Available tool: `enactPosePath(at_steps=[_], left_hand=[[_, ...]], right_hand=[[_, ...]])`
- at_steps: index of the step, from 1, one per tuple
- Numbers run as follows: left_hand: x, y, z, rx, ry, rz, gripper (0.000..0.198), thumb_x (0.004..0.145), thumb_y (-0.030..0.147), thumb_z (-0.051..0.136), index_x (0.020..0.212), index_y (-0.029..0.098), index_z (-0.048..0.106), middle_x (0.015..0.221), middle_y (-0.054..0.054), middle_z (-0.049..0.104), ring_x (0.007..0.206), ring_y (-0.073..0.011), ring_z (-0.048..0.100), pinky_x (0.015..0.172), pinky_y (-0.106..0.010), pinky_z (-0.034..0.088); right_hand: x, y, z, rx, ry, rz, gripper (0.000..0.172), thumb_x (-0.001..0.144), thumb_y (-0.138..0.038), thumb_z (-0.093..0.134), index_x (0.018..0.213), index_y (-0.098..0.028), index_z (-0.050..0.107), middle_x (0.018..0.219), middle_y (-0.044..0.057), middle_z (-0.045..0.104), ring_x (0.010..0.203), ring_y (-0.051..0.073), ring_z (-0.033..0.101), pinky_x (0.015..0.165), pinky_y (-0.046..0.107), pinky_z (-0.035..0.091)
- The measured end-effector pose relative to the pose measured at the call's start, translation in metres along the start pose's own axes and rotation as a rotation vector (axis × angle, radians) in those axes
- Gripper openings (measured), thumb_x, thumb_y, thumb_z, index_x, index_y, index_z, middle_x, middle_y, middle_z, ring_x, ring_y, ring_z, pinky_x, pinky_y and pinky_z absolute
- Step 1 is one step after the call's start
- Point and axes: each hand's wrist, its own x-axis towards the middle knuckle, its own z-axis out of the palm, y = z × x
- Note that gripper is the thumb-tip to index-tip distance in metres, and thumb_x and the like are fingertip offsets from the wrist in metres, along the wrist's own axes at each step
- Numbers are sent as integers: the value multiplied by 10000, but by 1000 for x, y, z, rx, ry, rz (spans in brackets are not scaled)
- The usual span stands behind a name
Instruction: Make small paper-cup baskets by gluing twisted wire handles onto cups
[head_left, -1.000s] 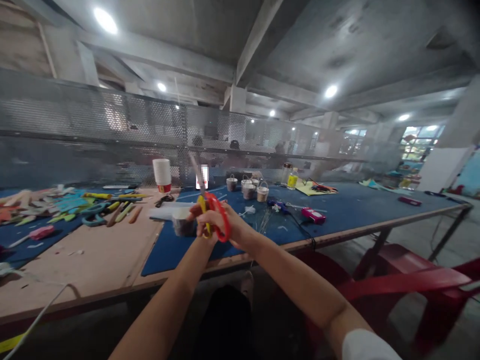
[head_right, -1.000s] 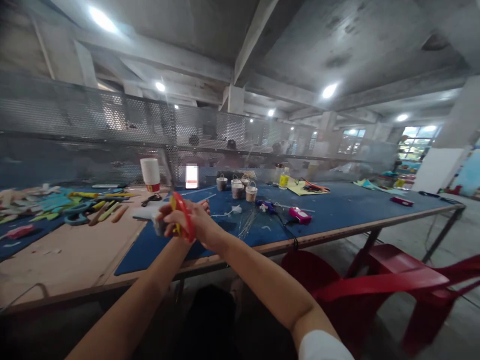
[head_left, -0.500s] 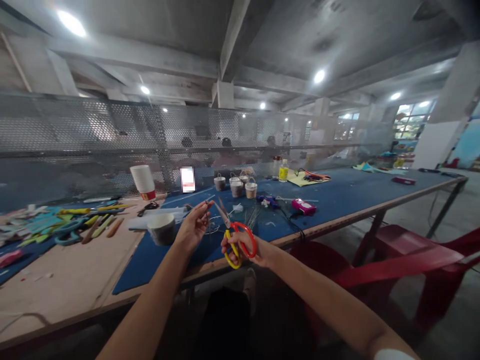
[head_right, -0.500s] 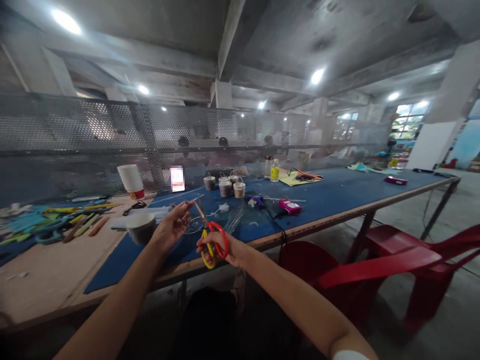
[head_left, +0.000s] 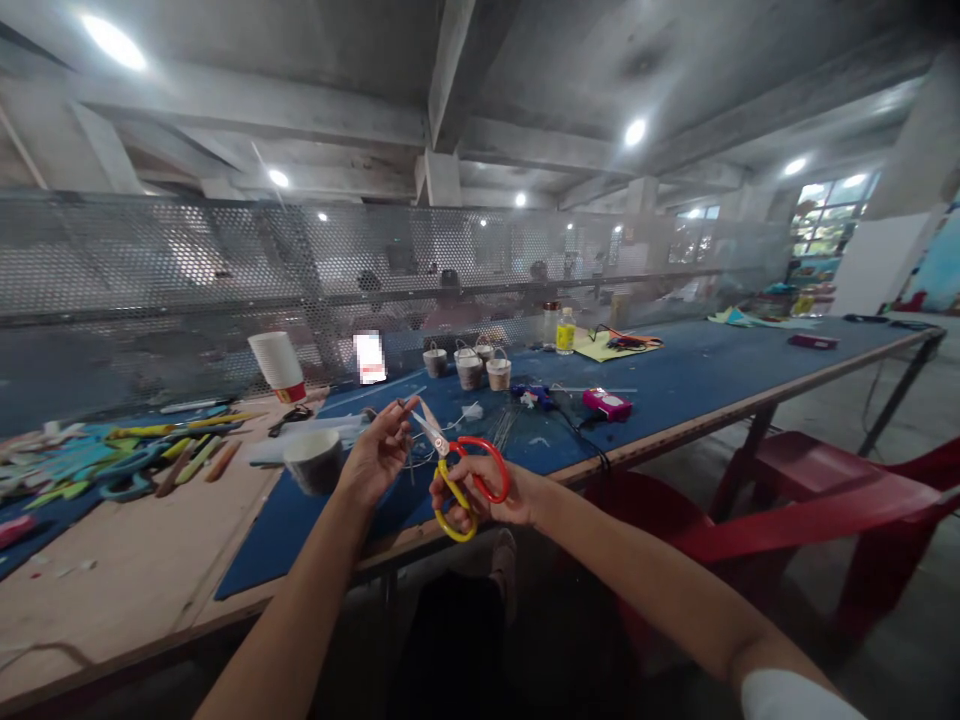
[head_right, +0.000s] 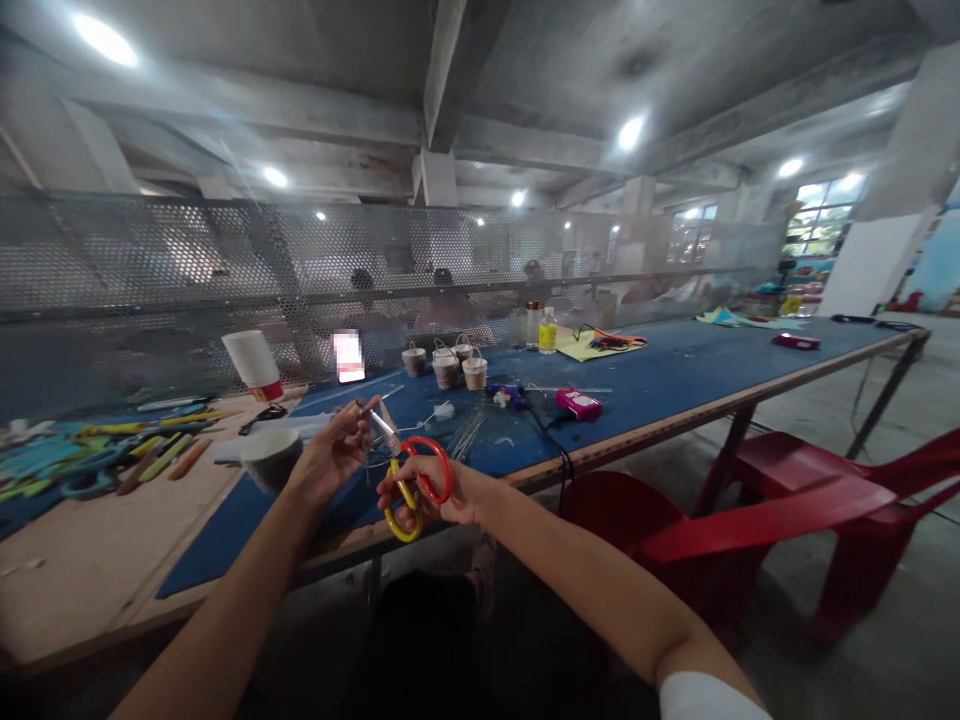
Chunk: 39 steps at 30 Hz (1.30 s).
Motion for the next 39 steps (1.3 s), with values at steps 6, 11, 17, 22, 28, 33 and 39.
enactPosePath(at_steps=[6, 11, 17, 22, 28, 33, 39], left_hand=[[0, 1, -1, -44, -68, -39, 121, 871, 74, 620, 971, 117, 674, 1167, -113, 707, 600, -53, 643, 523, -142, 567], [-2, 3, 0, -75, -88, -51, 119, 902, 77, 574, 958, 124, 668, 1153, -120, 708, 588, -48, 627, 508, -132, 556], [-2, 4, -1, -68, -116, -66, 128, 904, 90, 578, 979, 132, 672, 1187, -112, 695, 603, -42, 628, 537, -128, 560], [-1, 5, 0, -25, -98, -59, 139, 871, 86, 618, 977, 148, 683, 1198, -91, 695, 601, -42, 626, 548, -132, 561], [-5, 4, 4, 6, -91, -41, 131, 855, 81, 628, 956, 139, 687, 1161, -100, 703, 593, -42, 609, 524, -120, 544], [-10, 4, 3, 37, -52, -22, 149, 842, 74, 639, 969, 140, 679, 1078, -81, 716, 604, -51, 616, 527, -123, 543], [-19, 6, 1, 122, 25, -7, 127, 832, 71, 643, 930, 147, 671, 1050, -82, 727, 590, -68, 622, 532, -164, 568]], right_hand=[[0, -4, 3, 47, -52, 41, 320, 721, -317, 666, 961, -111, 621, 783, 52, 666, 556, 114, 542, 561, 253, 423], [4, -3, -1, 76, -92, 23, 351, 756, -372, 665, 983, -107, 627, 786, 60, 660, 570, 114, 526, 565, 248, 411], [1, -6, -2, 113, -162, 35, 334, 793, -365, 622, 998, -101, 626, 807, 78, 665, 557, 113, 502, 543, 244, 388], [-1, -8, -7, 137, -201, 40, 282, 769, -268, 593, 990, -97, 627, 810, 87, 669, 552, 115, 507, 538, 241, 377], [2, -8, -12, 155, -252, 45, 278, 768, -254, 562, 986, -95, 628, 809, 90, 668, 555, 119, 511, 544, 246, 391], [-4, -10, -6, 128, -201, 48, 284, 750, -249, 566, 990, -106, 620, 819, 81, 670, 536, 112, 517, 522, 238, 384], [-12, -11, -13, 99, -175, 34, 262, 733, -266, 582, 930, -97, 618, 795, 59, 650, 546, 121, 545, 520, 248, 389]])
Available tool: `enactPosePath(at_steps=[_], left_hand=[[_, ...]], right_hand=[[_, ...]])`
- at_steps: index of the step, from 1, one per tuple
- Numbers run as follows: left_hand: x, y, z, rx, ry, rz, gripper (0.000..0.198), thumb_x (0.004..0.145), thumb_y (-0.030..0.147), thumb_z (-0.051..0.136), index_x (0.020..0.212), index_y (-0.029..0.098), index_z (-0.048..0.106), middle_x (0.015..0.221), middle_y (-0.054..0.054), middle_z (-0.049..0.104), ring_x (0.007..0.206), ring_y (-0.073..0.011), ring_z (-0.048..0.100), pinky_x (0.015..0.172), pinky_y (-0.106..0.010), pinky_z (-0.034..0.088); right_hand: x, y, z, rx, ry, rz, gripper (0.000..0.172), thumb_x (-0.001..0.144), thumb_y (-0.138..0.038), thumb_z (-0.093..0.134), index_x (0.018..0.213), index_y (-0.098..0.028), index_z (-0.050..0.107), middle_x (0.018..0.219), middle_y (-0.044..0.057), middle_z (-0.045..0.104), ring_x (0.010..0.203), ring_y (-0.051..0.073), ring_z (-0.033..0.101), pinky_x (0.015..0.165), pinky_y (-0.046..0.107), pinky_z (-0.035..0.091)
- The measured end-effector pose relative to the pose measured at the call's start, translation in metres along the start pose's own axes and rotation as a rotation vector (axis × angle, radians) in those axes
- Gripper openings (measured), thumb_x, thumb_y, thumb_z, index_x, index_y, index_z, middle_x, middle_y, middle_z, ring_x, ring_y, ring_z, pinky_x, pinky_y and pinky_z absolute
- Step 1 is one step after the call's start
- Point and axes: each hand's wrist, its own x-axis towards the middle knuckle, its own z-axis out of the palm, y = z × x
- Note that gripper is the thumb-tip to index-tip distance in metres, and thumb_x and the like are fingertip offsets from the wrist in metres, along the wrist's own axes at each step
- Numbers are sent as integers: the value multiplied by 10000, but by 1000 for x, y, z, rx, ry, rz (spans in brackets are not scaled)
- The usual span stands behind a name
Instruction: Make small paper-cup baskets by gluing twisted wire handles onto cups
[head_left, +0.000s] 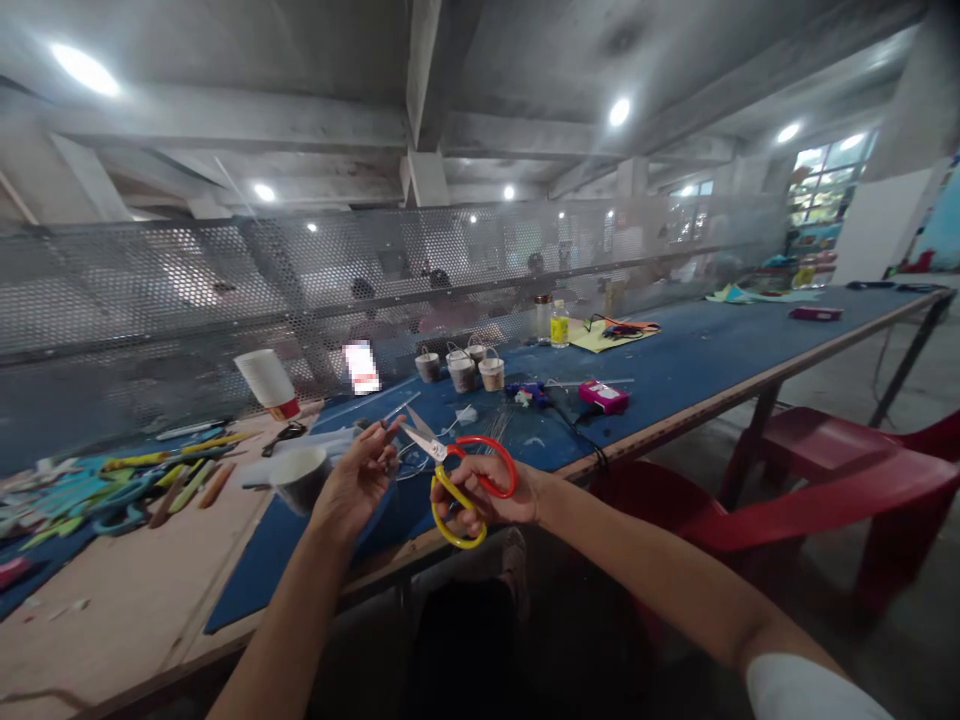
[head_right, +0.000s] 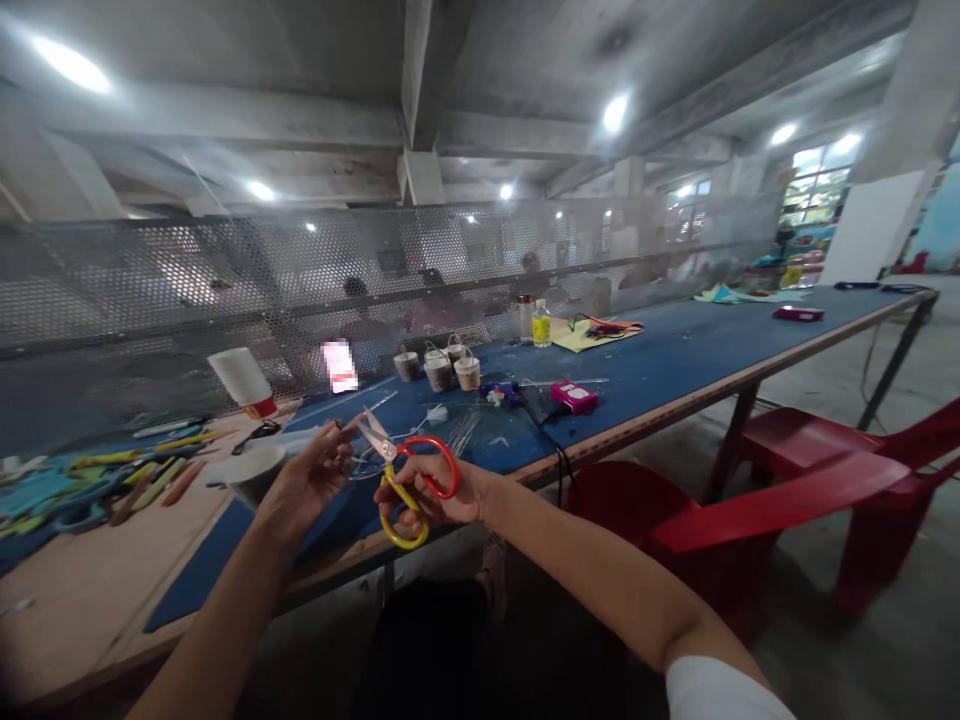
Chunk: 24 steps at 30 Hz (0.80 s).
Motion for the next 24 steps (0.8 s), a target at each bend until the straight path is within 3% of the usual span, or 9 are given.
enactPosePath(at_steps=[4, 10, 17, 24], left_hand=[[-5, 6, 4, 31, 5, -15, 149, 819, 42, 636, 915, 149, 675, 1105, -97, 719, 575, -57, 609, 518, -155, 558], [-4, 20, 11, 177, 76, -18, 161, 763, 62, 700, 902, 142, 703, 916, -67, 750, 540, -71, 623, 475, -145, 531], [-3, 38, 10, 423, 74, -7, 204, 714, 98, 762, 914, 129, 732, 811, -66, 742, 572, -92, 645, 471, -135, 511], [0, 57, 18, 597, 107, 74, 279, 621, 160, 851, 880, 126, 753, 718, -33, 712, 554, -96, 630, 441, -129, 454]], right_hand=[[-5, -6, -3, -43, 47, -60, 264, 749, -284, 601, 928, -92, 623, 799, 47, 647, 531, 104, 531, 520, 249, 393], [-6, -12, -6, -77, 74, -63, 281, 753, -307, 633, 942, -100, 630, 793, 40, 642, 546, 104, 528, 522, 249, 392], [4, -2, -15, -49, 11, -38, 267, 752, -301, 617, 919, -95, 633, 808, 47, 642, 534, 106, 531, 524, 249, 398], [6, 1, -4, -39, -6, -34, 284, 744, -316, 618, 938, -109, 617, 786, 58, 646, 542, 106, 515, 529, 242, 378]])
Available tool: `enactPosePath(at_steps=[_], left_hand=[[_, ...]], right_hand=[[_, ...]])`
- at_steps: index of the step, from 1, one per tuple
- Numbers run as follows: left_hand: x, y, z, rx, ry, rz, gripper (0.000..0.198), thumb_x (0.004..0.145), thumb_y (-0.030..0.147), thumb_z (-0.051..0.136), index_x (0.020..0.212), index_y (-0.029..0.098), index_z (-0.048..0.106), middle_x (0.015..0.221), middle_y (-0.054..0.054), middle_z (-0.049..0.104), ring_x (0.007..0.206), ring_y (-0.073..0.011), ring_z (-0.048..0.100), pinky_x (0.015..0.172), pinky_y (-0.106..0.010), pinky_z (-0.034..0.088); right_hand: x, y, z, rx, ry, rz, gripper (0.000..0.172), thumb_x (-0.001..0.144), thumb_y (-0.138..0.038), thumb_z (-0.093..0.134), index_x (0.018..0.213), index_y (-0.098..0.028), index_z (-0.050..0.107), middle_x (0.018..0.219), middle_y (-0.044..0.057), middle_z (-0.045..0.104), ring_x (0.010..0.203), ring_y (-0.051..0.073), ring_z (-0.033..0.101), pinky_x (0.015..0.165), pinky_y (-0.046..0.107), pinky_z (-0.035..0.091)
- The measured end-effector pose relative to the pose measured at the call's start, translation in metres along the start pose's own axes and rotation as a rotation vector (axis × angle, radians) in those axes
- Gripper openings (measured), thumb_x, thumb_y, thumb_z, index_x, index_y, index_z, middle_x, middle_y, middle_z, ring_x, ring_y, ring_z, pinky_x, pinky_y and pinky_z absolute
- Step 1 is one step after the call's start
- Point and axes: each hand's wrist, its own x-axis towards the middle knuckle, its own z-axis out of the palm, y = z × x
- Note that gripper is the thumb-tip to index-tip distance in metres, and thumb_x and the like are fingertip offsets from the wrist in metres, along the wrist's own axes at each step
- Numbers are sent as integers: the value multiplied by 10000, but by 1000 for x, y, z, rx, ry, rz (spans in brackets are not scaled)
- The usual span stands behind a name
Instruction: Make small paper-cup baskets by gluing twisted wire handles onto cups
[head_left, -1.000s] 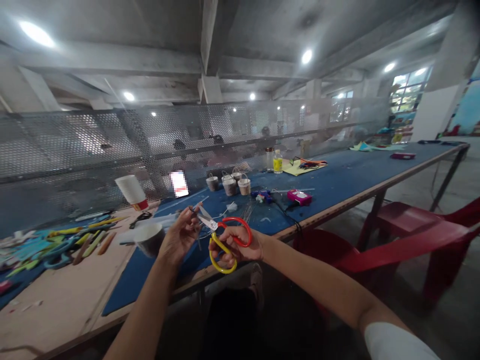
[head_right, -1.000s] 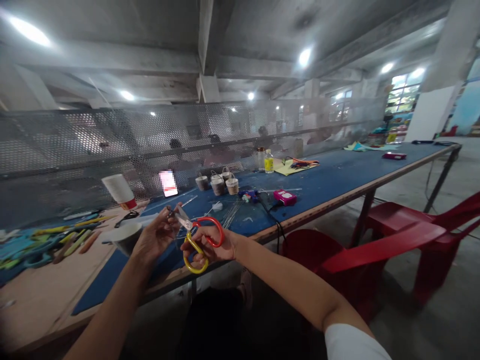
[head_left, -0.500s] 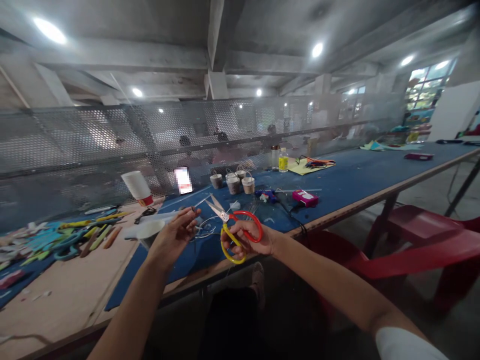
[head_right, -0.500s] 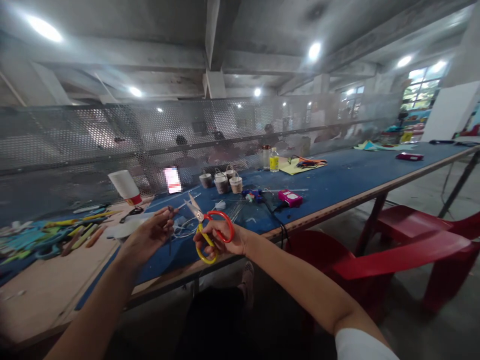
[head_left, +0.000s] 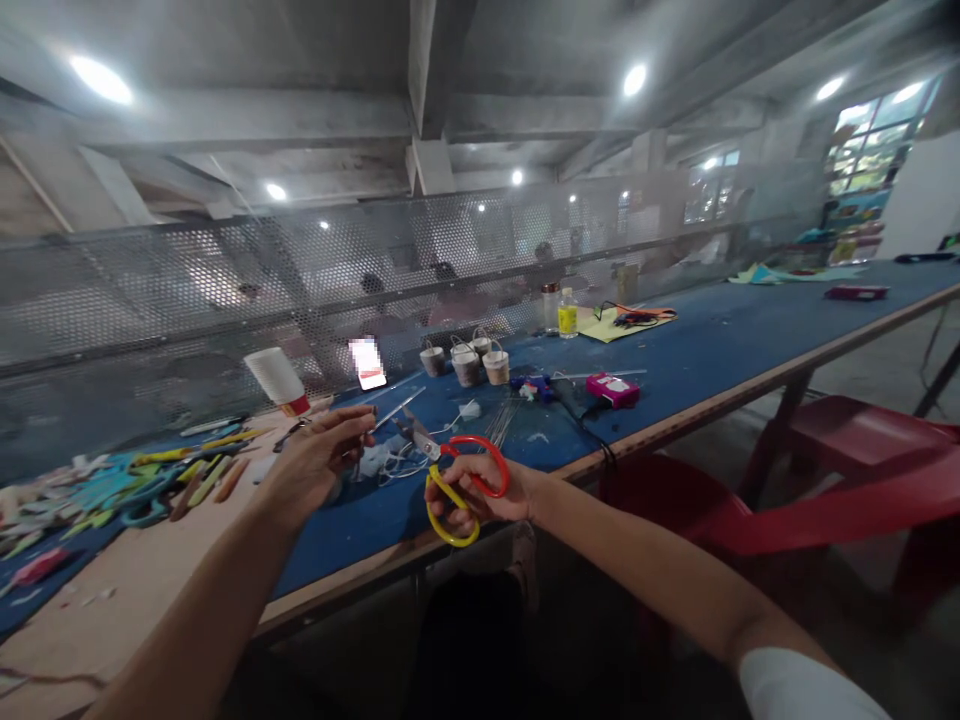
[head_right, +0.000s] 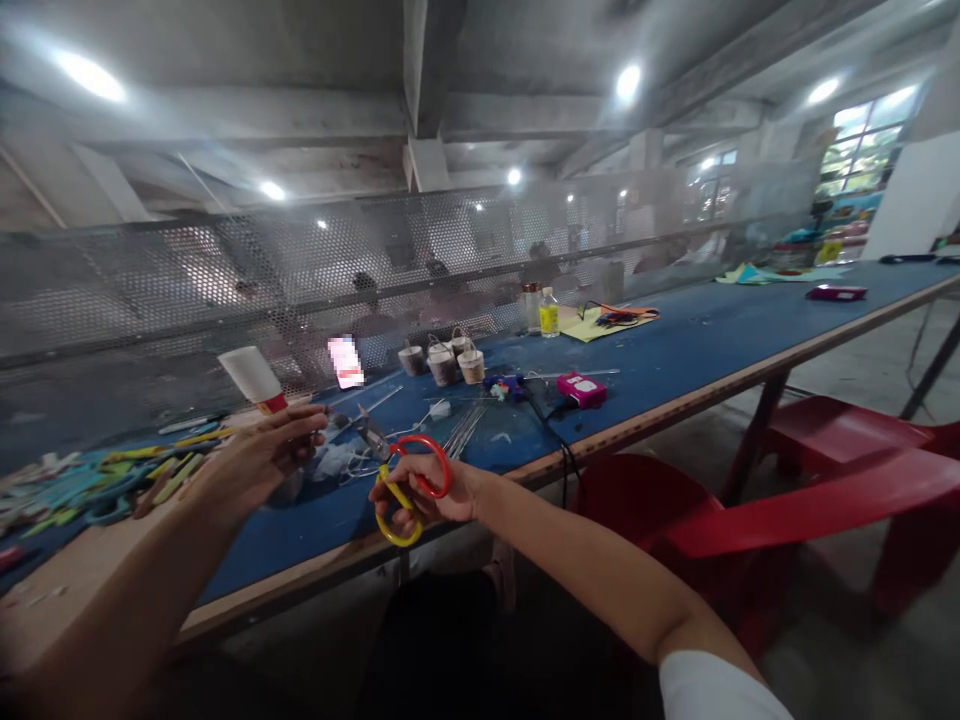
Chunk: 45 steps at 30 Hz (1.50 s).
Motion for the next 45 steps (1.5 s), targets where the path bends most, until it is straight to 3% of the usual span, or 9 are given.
enactPosePath(at_steps=[7, 13, 17, 24, 29, 34, 45], left_hand=[[5, 13, -1, 126, 15, 49, 352, 598, 224, 881, 915, 126, 762, 747, -29, 728, 588, -88, 623, 483, -130, 438], [-1, 18, 5, 149, 47, 98, 222, 662, 133, 811, 880, 125, 773, 753, -33, 720, 561, -80, 602, 450, -117, 425], [-1, 17, 1, 163, 31, 117, 240, 670, 154, 815, 905, 131, 776, 822, -51, 733, 604, -87, 618, 465, -108, 441], [-6, 19, -2, 162, 29, 99, 317, 627, 211, 850, 926, 137, 775, 881, -64, 750, 623, -94, 622, 478, -122, 445], [-16, 19, -1, 148, 66, 63, 358, 600, 280, 884, 918, 167, 763, 875, -18, 740, 641, -74, 619, 513, -112, 444], [-22, 16, -1, 98, 105, 46, 431, 526, 332, 918, 890, 171, 753, 920, -2, 733, 650, -61, 612, 501, -100, 424], [-26, 4, 1, -20, 120, 48, 402, 569, 244, 888, 936, 150, 754, 931, -26, 751, 652, -75, 607, 498, -134, 421]], right_hand=[[5, 7, 5, 89, -111, 21, 294, 812, -338, 582, 992, -107, 609, 801, 65, 630, 566, 103, 489, 547, 240, 374], [19, 14, 10, 174, -172, 6, 246, 805, -266, 543, 995, -120, 598, 795, 63, 619, 566, 113, 483, 556, 251, 373], [29, 16, 13, 245, -229, -18, 261, 778, -214, 504, 1004, -122, 599, 779, 65, 612, 573, 129, 484, 563, 264, 381], [46, 11, 17, 290, -244, -41, 233, 759, -197, 487, 963, -139, 585, 746, 49, 580, 567, 131, 471, 551, 258, 394], [51, 3, 22, 295, -222, -66, 138, 777, -185, 487, 899, -161, 548, 711, 23, 536, 537, 119, 454, 510, 225, 384], [50, 1, 26, 264, -148, -108, 60, 791, -172, 459, 783, -152, 514, 637, -22, 428, 447, 67, 360, 438, 176, 316], [58, 1, 18, 214, -115, -107, 245, 869, -151, 347, 645, -164, 445, 517, -62, 375, 354, 46, 239, 339, 151, 239]])
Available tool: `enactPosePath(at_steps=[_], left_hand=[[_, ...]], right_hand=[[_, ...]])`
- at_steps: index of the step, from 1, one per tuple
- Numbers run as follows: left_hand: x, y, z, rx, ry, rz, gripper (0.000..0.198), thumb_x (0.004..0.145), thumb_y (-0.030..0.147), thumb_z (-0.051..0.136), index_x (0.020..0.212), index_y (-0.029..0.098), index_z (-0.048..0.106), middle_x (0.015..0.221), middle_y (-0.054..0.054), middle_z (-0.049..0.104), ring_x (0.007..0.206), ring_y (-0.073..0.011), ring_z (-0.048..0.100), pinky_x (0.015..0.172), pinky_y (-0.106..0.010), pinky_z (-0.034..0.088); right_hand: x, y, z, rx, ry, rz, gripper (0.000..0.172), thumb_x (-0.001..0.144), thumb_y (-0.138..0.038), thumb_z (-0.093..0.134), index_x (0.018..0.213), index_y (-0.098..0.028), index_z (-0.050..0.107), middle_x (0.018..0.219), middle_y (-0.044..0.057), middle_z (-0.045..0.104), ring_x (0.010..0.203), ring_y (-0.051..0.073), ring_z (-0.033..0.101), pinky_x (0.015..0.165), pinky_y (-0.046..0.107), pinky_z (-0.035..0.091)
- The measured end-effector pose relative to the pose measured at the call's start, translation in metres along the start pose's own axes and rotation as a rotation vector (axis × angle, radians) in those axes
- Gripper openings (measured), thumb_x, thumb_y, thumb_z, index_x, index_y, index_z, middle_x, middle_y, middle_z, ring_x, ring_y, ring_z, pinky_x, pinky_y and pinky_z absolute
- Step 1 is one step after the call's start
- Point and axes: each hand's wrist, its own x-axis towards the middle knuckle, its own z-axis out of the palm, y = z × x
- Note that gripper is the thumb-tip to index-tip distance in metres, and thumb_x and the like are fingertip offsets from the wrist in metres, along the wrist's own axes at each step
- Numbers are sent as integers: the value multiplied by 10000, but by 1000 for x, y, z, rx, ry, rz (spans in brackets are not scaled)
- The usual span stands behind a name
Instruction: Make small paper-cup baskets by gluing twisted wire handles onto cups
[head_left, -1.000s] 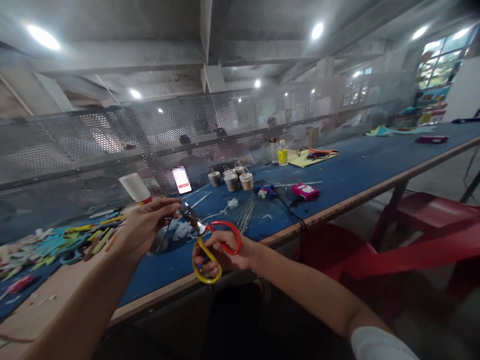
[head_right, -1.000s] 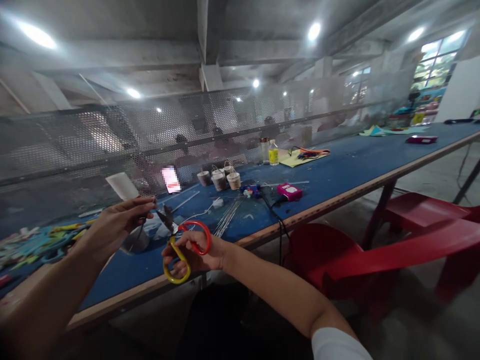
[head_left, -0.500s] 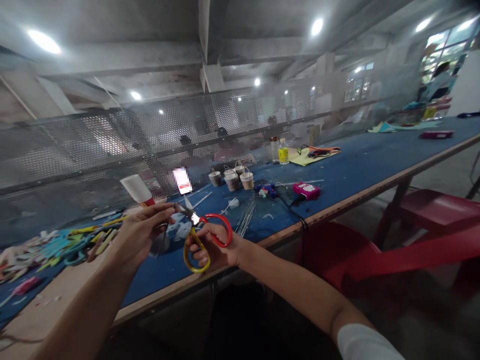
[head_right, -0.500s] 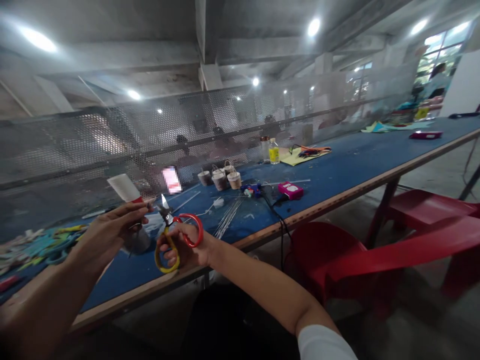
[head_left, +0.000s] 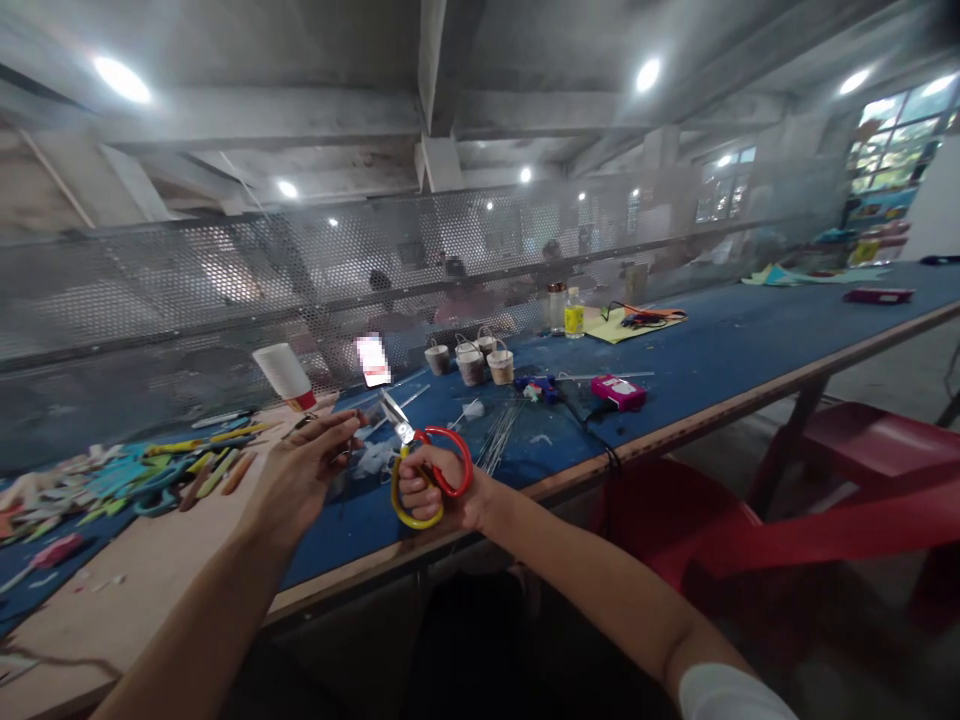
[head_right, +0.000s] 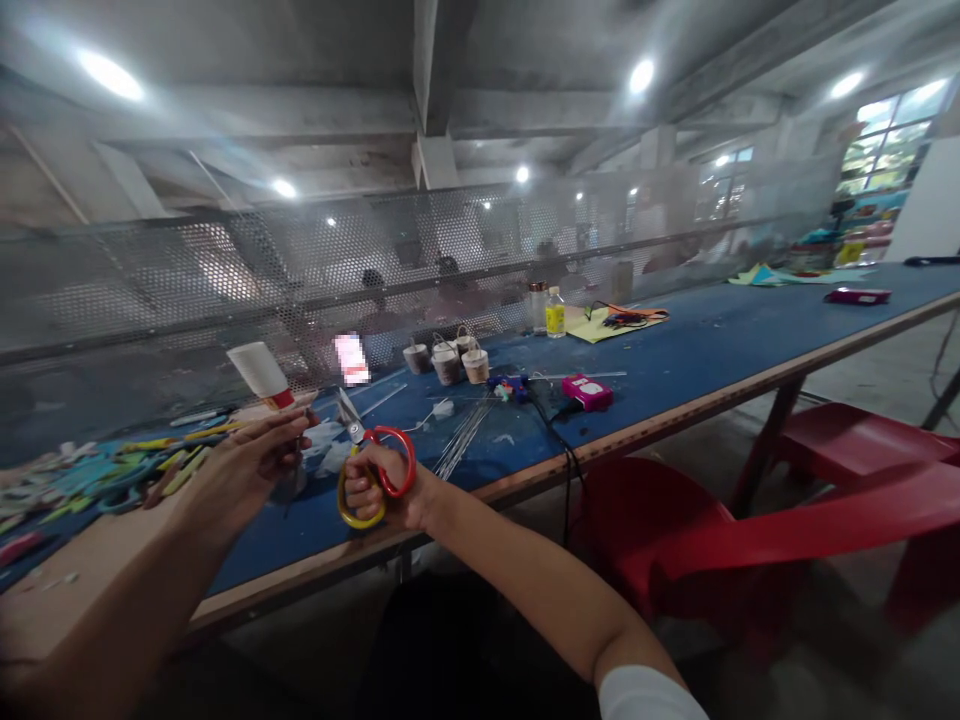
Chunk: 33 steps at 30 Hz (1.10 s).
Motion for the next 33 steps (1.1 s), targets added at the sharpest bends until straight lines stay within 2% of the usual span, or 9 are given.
enactPosePath(at_steps=[6, 9, 14, 17, 19, 23, 25, 29, 33], left_hand=[[-9, 1, 10, -57, 52, 35, 344, 522, 274, 879, 825, 163, 761, 833, -32, 736, 609, -99, 605, 449, -157, 424], [-15, 3, 15, -81, 65, 12, 311, 495, 257, 873, 771, 167, 762, 789, -28, 726, 596, -108, 603, 422, -154, 426], [-12, -11, 13, -94, 5, -61, 282, 556, 168, 853, 825, 178, 770, 783, 6, 723, 614, -85, 610, 461, -116, 460], [-4, -29, 11, -105, -66, -97, 270, 621, 201, 846, 880, 192, 770, 779, 4, 722, 591, -88, 606, 446, -122, 469], [0, -41, 12, -117, -96, -102, 254, 643, 207, 836, 889, 189, 772, 790, -8, 726, 589, -97, 604, 431, -129, 470], [1, -57, 17, -154, -116, -126, 234, 660, 167, 811, 891, 173, 774, 827, -22, 737, 617, -95, 626, 472, -122, 493], [-2, -61, 19, -183, -118, -153, 238, 652, 157, 814, 885, 172, 773, 799, -22, 736, 622, -91, 635, 508, -119, 504], [-10, -62, 20, -224, -155, -211, 258, 618, 180, 851, 866, 184, 777, 808, -28, 742, 619, -93, 637, 548, -138, 520], [-22, -61, 18, -247, -163, -242, 255, 613, 244, 873, 848, 209, 781, 855, -40, 747, 627, -113, 640, 573, -190, 528]], right_hand=[[-7, 0, 3, -87, 47, -13, 317, 912, -143, 350, 602, -166, 412, 503, -72, 354, 339, 34, 231, 326, 142, 224], [-22, -2, 7, -275, 130, -24, 316, 908, -218, 464, 600, -170, 413, 521, -73, 370, 356, 33, 288, 351, 150, 278], [-68, -23, 18, -1010, 478, -81, 350, 799, -492, 671, 727, -167, 560, 586, -52, 473, 439, 71, 429, 432, 197, 329], [-98, -50, 23, -1633, 704, -113, 390, 754, -556, 699, 746, -178, 604, 649, -17, 573, 582, 119, 522, 532, 219, 324], [-115, -72, 23, -1935, 885, -47, 391, 788, -571, 656, 820, -182, 649, 752, 26, 663, 668, 158, 580, 568, 235, 324], [-142, -115, 18, -2188, 1176, 199, 466, 881, -600, 494, 918, -182, 696, 922, 104, 729, 814, 223, 662, 618, 250, 353], [-149, -128, 15, -2259, 1280, 237, 510, 914, -596, 420, 948, -172, 700, 959, 133, 730, 858, 248, 675, 640, 259, 368], [-137, -124, 7, -2315, 1170, 260, 503, 919, -581, 409, 914, -180, 712, 943, 130, 735, 847, 251, 684, 655, 263, 386], [-86, -103, -9, -2332, 1051, 222, 507, 861, -624, 498, 889, -170, 720, 948, 141, 734, 870, 273, 686, 690, 278, 422]])
